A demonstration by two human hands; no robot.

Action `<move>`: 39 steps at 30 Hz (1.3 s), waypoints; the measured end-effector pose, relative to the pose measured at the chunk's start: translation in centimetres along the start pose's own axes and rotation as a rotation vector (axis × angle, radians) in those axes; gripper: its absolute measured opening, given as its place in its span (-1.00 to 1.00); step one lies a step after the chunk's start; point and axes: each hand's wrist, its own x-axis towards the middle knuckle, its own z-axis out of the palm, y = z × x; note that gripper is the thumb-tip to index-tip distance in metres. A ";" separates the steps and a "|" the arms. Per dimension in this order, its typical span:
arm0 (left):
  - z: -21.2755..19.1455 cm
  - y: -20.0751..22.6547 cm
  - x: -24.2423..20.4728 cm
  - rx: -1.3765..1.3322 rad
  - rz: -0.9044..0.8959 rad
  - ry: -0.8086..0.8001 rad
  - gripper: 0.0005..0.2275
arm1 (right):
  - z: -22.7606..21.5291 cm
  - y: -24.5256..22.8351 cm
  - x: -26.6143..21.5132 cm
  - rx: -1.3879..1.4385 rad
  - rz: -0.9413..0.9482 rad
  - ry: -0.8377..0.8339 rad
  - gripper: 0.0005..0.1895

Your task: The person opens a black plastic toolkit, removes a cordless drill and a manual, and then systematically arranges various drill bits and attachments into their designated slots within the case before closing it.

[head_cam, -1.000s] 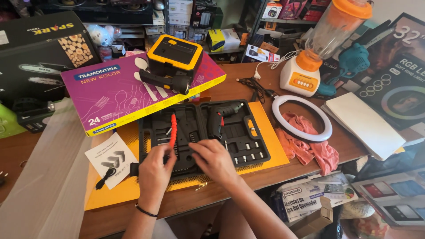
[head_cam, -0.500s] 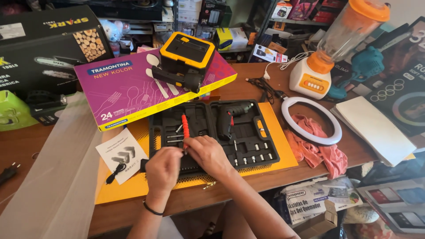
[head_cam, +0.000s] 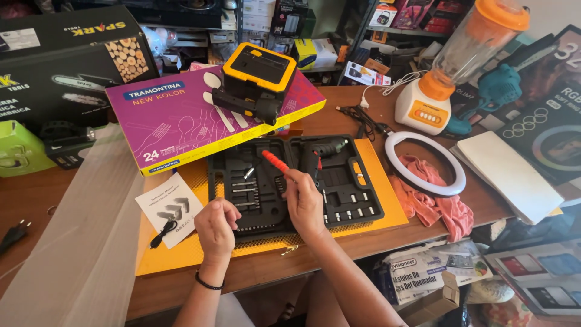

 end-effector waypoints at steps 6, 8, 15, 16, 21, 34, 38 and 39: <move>0.0 -0.2 -0.2 0.004 -0.035 0.002 -0.49 | -0.1 -0.8 0.2 -0.255 -0.113 -0.043 -0.64; 0.0 -0.3 -0.2 0.002 -0.027 -0.001 -0.49 | 0.5 0.2 0.0 -0.304 -0.124 -0.094 -0.63; 0.0 -0.1 -0.2 0.008 -0.018 0.001 -0.50 | 0.7 1.6 -0.1 -0.357 -0.131 -0.265 -0.64; 0.1 -0.1 -0.1 0.008 -0.017 0.002 -0.50 | 0.9 1.9 -0.1 -0.357 -0.132 -0.265 -0.64; 0.0 0.1 -0.2 0.005 -0.036 -0.001 -0.51 | 1.3 2.6 -0.2 -0.352 -0.121 -0.317 -0.69; 0.2 0.6 0.2 0.066 -0.062 -0.032 -0.54 | 1.0 1.5 -0.2 -0.470 -0.164 -0.424 -0.78; 0.3 2.2 0.8 0.200 -0.055 -0.081 -0.64 | 0.9 1.0 -0.1 -0.482 -0.169 -0.448 -0.77; 0.4 3.0 1.0 0.285 -0.059 -0.110 -0.71 | 0.8 0.7 0.0 -0.511 -0.172 -0.475 -0.68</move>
